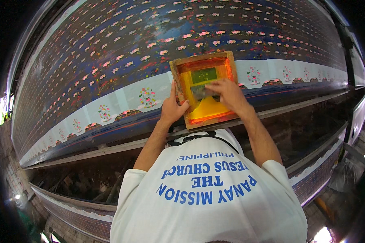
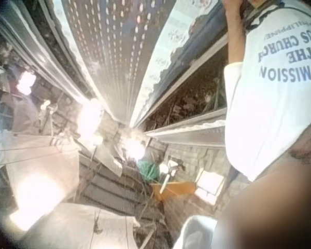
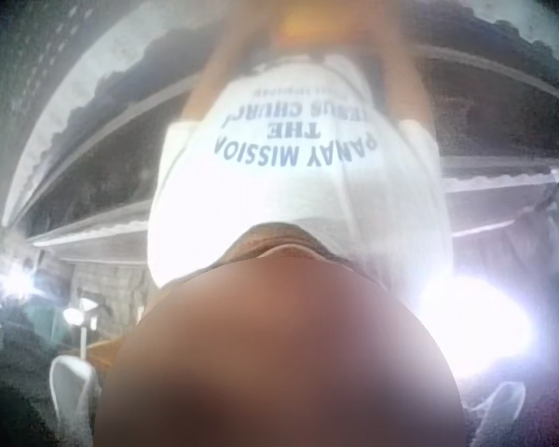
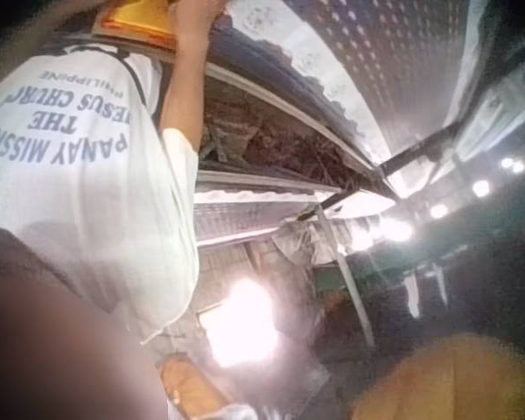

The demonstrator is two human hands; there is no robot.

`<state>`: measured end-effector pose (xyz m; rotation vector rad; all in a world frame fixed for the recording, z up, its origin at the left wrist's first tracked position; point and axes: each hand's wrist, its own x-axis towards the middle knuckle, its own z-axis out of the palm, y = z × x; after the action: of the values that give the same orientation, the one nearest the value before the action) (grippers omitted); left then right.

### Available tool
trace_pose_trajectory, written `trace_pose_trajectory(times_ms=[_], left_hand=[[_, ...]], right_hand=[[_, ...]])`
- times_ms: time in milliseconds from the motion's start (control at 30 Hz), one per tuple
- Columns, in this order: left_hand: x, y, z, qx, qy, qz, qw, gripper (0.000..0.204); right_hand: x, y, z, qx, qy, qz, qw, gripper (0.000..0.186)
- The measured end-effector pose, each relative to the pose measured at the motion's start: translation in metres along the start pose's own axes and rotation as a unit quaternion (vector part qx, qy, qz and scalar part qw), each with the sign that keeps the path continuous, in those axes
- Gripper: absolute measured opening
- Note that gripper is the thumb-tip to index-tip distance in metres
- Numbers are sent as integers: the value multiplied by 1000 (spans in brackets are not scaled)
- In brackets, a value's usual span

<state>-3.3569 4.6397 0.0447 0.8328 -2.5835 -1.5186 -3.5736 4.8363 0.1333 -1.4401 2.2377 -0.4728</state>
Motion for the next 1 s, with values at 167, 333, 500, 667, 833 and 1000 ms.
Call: trace_pose_trajectory(times_ms=[167, 333, 500, 667, 833, 1000], left_hand=[[-1, 2, -2, -20, -20, -9, 1000, 113], [-4, 18, -16, -10, -58, -30, 998, 107], [-1, 30, -25, 37, -101, -54, 993, 105], [4, 26, -20, 66, -77, -55, 993, 104], [12, 19, -11, 76, -60, -57, 994, 107], [14, 35, -20, 89, -89, -84, 989, 110]], right_hand=[[-61, -27, 16, -9, 19, 6, 1000, 56], [-30, -23, -6, 32, -23, 24, 999, 63], [37, 6, -23, 30, 17, 17, 999, 63], [46, 11, -25, 20, -5, 7, 1000, 62], [-21, -10, 9, 8, -7, 25, 1000, 63], [-69, -33, 27, 18, 5, 51, 999, 64]])
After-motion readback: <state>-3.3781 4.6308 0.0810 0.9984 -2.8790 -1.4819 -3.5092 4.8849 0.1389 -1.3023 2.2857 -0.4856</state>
